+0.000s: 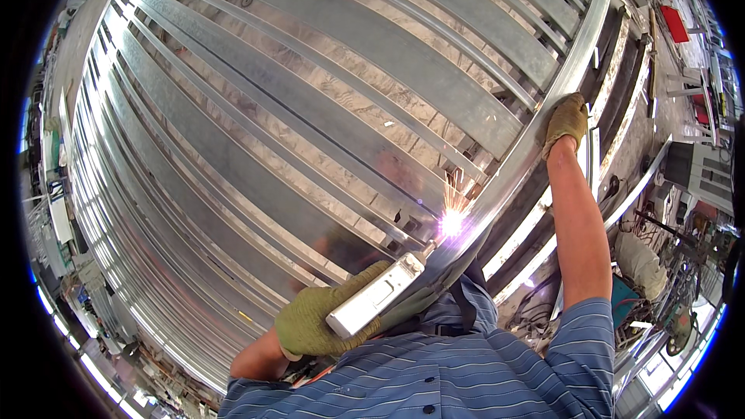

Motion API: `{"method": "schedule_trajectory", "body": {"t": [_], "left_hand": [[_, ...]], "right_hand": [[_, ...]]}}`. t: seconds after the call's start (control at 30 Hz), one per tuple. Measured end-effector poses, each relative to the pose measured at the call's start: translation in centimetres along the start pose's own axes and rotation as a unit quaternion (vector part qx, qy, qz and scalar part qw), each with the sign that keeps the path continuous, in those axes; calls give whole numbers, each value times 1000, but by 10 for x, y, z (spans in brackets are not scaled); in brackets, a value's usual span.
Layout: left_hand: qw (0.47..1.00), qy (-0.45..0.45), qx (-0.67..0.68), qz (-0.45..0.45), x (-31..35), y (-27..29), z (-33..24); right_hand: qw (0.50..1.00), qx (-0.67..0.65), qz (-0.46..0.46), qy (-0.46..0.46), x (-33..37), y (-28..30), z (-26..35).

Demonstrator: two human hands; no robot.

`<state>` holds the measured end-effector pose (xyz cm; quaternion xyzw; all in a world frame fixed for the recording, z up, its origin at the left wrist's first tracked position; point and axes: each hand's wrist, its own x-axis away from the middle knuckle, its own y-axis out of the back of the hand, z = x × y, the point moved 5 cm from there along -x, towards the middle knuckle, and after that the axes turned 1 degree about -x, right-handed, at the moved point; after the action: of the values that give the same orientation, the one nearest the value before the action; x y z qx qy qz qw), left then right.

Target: The person welds a metal frame using a handheld welding tool. They move the tool along the seams of the metal structure, creating bright sparks and fusing the metal pieces together. The person wears gloves and a striped shirt while working in a workshop environment.

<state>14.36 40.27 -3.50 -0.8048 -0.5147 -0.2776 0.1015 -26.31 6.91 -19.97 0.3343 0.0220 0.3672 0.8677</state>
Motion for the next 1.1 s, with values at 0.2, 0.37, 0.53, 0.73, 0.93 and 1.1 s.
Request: {"method": "schedule_trajectory", "body": {"t": [0.2, 0.37, 0.53, 0.73, 0.93, 1.1], "left_hand": [[1000, 17, -13, 8, 3, 1, 1], [1000, 20, 0, 11, 4, 0, 5], [1000, -7, 0, 10, 7, -3, 16], [1000, 22, 8, 17, 6, -1, 8], [1000, -10, 0, 9, 9, -1, 14], [999, -26, 18, 6, 9, -1, 16]], "right_hand": [[998, -41, 42, -26, -6, -4, -5], [999, -20, 25, -12, -23, -4, -17], [998, -33, 40, -22, -23, -6, -19], [1000, -17, 10, 3, -30, -6, -23], [999, -19, 37, 2, -26, -8, -23], [998, -38, 51, 14, -64, -16, -51]]}}
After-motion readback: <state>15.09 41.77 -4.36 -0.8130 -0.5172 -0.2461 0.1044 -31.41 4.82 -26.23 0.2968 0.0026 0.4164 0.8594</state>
